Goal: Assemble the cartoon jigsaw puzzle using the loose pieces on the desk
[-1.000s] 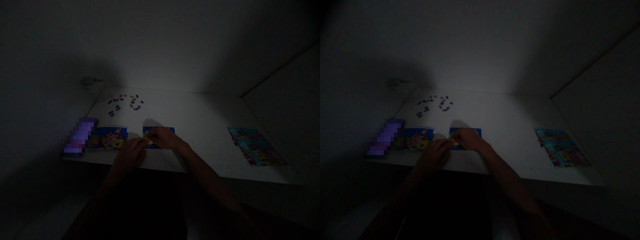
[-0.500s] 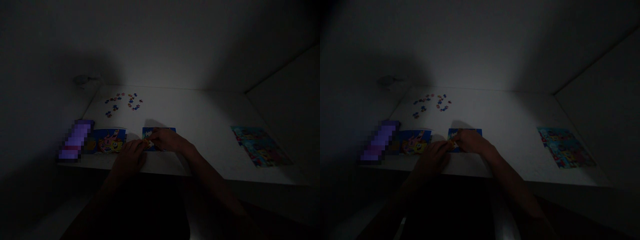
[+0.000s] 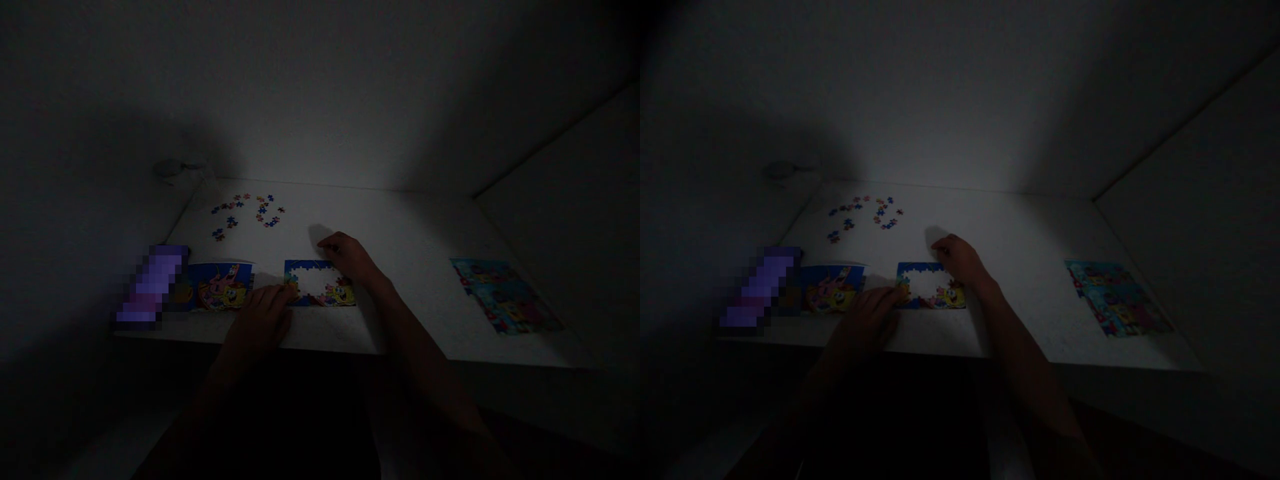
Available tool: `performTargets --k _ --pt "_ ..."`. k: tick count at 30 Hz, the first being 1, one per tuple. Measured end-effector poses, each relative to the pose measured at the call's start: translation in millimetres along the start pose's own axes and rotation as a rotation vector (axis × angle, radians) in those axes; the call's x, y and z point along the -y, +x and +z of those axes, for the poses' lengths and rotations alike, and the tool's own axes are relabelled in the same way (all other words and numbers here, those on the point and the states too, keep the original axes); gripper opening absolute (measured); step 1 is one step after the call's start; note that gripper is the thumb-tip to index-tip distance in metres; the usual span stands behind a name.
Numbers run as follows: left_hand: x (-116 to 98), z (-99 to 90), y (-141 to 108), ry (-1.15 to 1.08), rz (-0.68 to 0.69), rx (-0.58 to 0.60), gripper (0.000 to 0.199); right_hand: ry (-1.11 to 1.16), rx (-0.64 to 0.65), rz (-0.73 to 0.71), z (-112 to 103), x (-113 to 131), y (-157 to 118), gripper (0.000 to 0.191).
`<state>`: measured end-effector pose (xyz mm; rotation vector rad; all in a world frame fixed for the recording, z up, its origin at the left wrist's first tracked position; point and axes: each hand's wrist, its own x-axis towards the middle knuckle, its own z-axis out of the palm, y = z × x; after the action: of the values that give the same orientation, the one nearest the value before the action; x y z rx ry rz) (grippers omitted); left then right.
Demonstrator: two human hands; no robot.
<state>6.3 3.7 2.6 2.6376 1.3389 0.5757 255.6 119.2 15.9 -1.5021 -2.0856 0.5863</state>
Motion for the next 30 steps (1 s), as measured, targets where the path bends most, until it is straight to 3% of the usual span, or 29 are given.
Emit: performTargets --k 11,19,30 --pt "-1.4 2.7 2.0 0.089 -0.05 0.03 0.044 0.346 -0.081 0.136 14.4 -22.5 8.6 0.022" --pt "-9.1 -3.5 -3.4 0.092 -0.051 -0.024 0.041 0.369 -0.227 0.127 2.6 -11.0 -10.6 0.03" --pt "-4.2 -0.9 -4.3 0.011 -0.033 -0.042 0.041 0.339 -0.215 0.145 12.5 -23.2 -10.2 0.03"
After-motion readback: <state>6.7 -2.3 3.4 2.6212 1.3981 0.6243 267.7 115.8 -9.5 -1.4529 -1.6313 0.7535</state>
